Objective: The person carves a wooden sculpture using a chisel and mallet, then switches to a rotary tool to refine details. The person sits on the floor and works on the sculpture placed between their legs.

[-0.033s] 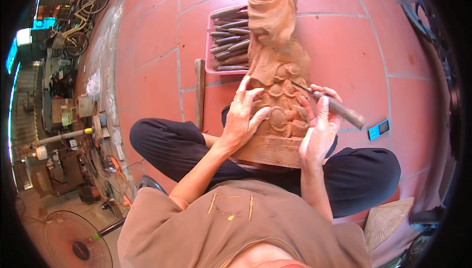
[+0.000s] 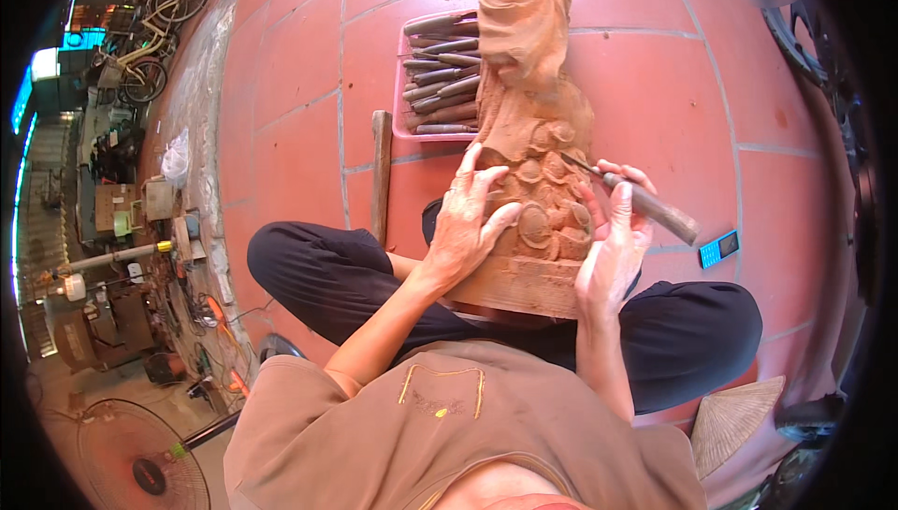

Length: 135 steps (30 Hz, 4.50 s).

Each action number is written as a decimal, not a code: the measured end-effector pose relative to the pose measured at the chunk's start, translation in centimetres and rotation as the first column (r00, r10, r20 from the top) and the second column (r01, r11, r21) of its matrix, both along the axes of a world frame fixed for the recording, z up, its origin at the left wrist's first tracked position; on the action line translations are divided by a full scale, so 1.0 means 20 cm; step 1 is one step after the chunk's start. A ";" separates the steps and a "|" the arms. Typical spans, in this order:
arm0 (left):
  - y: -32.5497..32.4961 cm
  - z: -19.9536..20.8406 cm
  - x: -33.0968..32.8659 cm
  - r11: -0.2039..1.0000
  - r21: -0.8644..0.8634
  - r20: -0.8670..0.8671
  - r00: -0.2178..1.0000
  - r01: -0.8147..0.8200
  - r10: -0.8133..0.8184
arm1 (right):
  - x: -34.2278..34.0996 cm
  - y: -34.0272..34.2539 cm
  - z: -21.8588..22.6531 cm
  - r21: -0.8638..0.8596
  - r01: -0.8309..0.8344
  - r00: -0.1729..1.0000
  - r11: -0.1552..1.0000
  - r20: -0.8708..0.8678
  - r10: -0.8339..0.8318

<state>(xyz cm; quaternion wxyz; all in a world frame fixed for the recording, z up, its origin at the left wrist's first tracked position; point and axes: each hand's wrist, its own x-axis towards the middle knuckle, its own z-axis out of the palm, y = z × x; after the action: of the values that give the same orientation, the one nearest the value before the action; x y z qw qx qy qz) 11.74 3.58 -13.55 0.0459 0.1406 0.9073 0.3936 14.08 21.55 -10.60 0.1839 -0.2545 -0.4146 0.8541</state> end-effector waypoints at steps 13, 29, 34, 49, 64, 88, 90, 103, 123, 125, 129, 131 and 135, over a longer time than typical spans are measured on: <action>-0.07 0.23 0.10 0.949 0.311 -0.439 0.894 0.060 0.087 | -0.05 -0.24 -0.05 0.650 -0.221 0.896 0.727 -0.158 0.414; -0.46 0.35 0.13 0.975 0.220 -0.474 0.872 -0.019 0.124 | -0.04 -0.34 0.05 0.980 -0.161 0.851 0.118 0.077 0.520; -0.84 0.59 -0.03 0.975 0.101 -0.604 0.766 -0.198 0.219 | -0.03 -0.23 0.01 0.970 -0.224 0.888 0.090 0.165 0.430; -0.94 -0.59 -0.85 0.883 -0.466 -0.152 0.988 -0.055 -0.019 | -0.06 -0.20 -0.07 0.916 -0.375 0.871 -0.142 0.401 0.285; -0.87 -1.03 -1.02 0.854 -0.519 -0.370 0.910 -0.032 -0.190 | -0.09 -0.24 -0.07 0.881 -0.468 0.852 0.069 0.429 0.301; -0.73 -1.00 -1.03 0.839 -0.506 -0.074 0.959 0.200 -0.273 | -0.08 -0.25 -0.07 0.902 -0.430 0.870 0.046 0.400 0.289; -0.73 -0.97 -1.04 0.803 -0.548 -0.069 0.944 0.235 -0.324 | -0.08 -0.25 -0.07 0.899 -0.434 0.870 0.060 0.401 0.286; -1.00 -0.40 -1.05 0.894 0.428 0.620 0.762 -0.133 -0.184 | -0.20 -0.11 0.02 0.640 -0.539 0.833 0.547 0.313 0.455; -0.06 0.50 -0.94 0.890 0.395 0.377 0.843 0.229 -0.384 | -0.67 0.05 0.06 0.397 -0.628 0.716 0.669 -0.041 0.697; -0.03 0.47 -0.96 0.934 0.257 0.372 0.867 0.247 -0.331 | -0.71 0.24 -0.02 0.477 -0.572 0.767 0.668 0.023 0.641; 0.03 0.33 -0.99 0.892 0.002 0.177 0.878 0.452 -0.446 | -0.81 0.63 -0.34 0.404 -0.477 0.876 0.781 0.152 0.457; 0.13 0.30 -0.99 0.807 -0.201 0.008 0.825 0.555 -0.565 | -0.84 0.81 -0.62 0.350 -0.490 0.872 0.799 0.207 0.444; 0.18 0.16 -0.98 0.750 -0.443 -0.187 0.768 0.491 -0.613 | -0.89 0.87 -1.10 0.210 -0.472 0.871 0.856 0.261 0.416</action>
<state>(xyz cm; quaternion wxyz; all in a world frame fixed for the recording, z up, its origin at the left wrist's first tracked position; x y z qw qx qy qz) -7.88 7.16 -10.40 0.0392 0.4567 0.8750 0.1556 -3.79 38.96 -32.61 -0.0307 -0.2114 -0.5904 0.7783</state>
